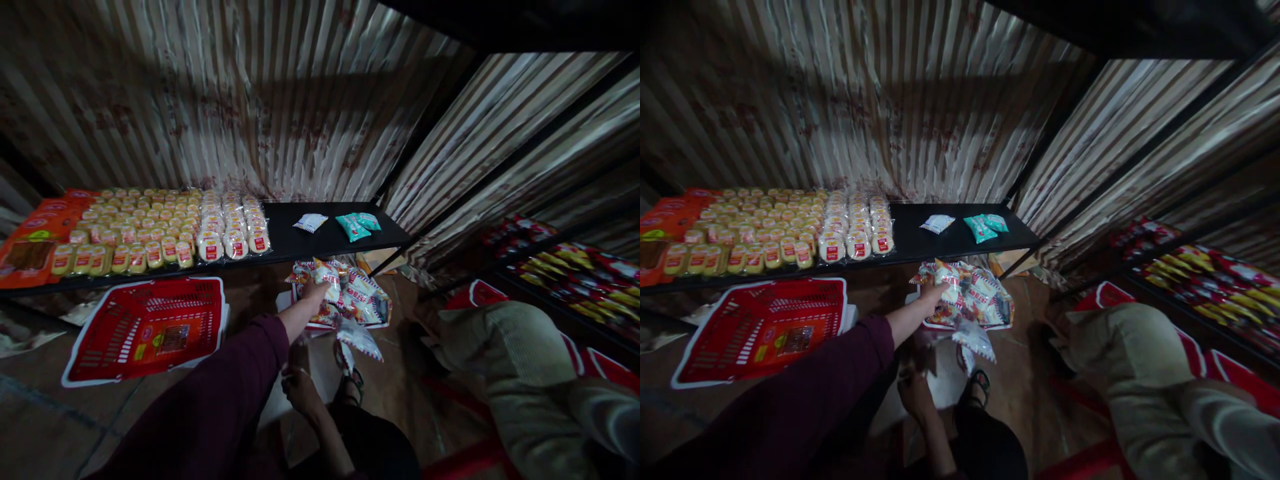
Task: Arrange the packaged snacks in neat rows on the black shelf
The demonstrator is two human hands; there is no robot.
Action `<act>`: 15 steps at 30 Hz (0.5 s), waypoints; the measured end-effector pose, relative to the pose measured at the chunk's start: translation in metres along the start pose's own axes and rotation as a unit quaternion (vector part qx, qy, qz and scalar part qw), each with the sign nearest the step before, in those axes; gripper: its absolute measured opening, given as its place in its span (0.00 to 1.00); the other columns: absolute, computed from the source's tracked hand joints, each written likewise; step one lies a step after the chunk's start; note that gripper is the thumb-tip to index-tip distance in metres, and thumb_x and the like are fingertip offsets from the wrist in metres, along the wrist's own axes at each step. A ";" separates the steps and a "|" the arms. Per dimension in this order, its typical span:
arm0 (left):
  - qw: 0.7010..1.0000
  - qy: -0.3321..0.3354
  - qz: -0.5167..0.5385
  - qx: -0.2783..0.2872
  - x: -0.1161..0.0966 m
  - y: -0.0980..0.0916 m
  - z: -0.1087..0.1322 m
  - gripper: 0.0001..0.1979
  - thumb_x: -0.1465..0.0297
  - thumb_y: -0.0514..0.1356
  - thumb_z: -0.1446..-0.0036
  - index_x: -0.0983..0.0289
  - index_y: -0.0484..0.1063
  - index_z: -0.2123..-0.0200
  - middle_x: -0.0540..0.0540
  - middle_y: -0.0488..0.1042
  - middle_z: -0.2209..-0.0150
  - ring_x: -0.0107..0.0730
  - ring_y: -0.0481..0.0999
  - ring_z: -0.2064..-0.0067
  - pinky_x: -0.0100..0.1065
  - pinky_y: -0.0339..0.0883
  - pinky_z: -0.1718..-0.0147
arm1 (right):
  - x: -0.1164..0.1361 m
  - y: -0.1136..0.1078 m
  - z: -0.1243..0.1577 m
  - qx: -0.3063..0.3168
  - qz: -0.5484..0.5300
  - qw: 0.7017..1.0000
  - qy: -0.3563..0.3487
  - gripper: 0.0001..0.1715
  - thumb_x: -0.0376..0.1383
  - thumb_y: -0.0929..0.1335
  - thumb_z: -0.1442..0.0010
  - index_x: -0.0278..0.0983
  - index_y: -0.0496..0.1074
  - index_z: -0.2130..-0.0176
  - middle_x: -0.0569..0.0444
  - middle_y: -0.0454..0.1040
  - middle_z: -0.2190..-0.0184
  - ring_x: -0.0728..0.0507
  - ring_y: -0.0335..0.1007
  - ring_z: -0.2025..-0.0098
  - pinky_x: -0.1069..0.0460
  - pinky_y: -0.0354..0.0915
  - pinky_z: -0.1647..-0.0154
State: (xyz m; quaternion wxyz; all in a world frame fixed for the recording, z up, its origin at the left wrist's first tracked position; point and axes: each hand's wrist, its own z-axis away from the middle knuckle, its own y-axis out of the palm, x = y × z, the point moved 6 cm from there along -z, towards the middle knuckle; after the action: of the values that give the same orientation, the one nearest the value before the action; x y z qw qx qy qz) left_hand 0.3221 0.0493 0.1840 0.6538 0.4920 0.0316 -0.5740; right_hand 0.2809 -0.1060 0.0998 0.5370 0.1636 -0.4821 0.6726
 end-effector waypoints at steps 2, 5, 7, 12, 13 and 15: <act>0.999 0.001 0.005 -0.034 -0.002 -0.019 0.010 0.13 0.70 0.57 0.42 0.65 0.67 0.53 0.55 0.73 0.61 0.31 0.75 0.62 0.31 0.69 0.66 | -0.005 0.012 0.010 -0.022 -0.037 0.999 0.021 0.17 0.40 0.58 0.46 0.42 0.71 0.60 0.45 0.77 0.59 0.39 0.76 0.58 0.47 0.71 0.67; 0.998 0.009 0.008 -0.058 -0.007 -0.052 0.026 0.13 0.74 0.63 0.49 0.66 0.70 0.58 0.55 0.76 0.67 0.32 0.76 0.66 0.31 0.70 0.67 | -0.002 0.017 0.026 0.033 -0.070 0.996 0.032 0.17 0.41 0.62 0.47 0.39 0.70 0.59 0.45 0.78 0.62 0.41 0.76 0.64 0.49 0.70 0.71; 0.997 -0.002 0.005 -0.075 -0.012 -0.070 0.036 0.12 0.73 0.64 0.51 0.66 0.71 0.61 0.55 0.76 0.70 0.32 0.76 0.68 0.32 0.71 0.68 | 0.009 0.016 0.034 0.146 -0.072 0.987 0.006 0.12 0.41 0.65 0.49 0.37 0.72 0.65 0.50 0.78 0.72 0.43 0.75 0.73 0.50 0.69 0.73; 0.999 -0.014 -0.029 0.035 -0.018 -0.069 0.068 0.10 0.74 0.64 0.53 0.69 0.73 0.64 0.55 0.77 0.70 0.31 0.76 0.70 0.30 0.71 0.71 | -0.003 -0.055 0.021 0.074 -0.047 0.996 0.007 0.14 0.43 0.65 0.46 0.36 0.72 0.69 0.54 0.74 0.79 0.48 0.68 0.79 0.54 0.63 0.77; 0.997 -0.025 -0.045 0.055 -0.014 -0.067 0.076 0.10 0.74 0.64 0.53 0.70 0.73 0.65 0.56 0.77 0.71 0.30 0.75 0.71 0.29 0.70 0.72 | -0.011 -0.067 0.016 0.046 -0.009 0.999 0.009 0.12 0.42 0.66 0.46 0.36 0.72 0.71 0.54 0.74 0.80 0.48 0.67 0.80 0.54 0.62 0.77; 0.989 -0.068 -0.089 0.097 0.001 -0.065 0.091 0.10 0.74 0.65 0.54 0.71 0.74 0.66 0.57 0.77 0.72 0.30 0.74 0.74 0.28 0.68 0.74 | -0.026 -0.087 0.003 -0.040 0.046 0.998 0.013 0.09 0.39 0.71 0.50 0.36 0.72 0.75 0.56 0.72 0.83 0.48 0.67 0.80 0.53 0.64 0.76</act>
State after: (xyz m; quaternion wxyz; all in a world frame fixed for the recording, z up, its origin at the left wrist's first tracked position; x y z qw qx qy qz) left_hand 0.2239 -0.0038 0.1901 0.5501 0.5080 -0.0248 -0.6624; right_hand 0.3661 -0.1270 0.1229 0.5178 0.1106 -0.5087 0.6789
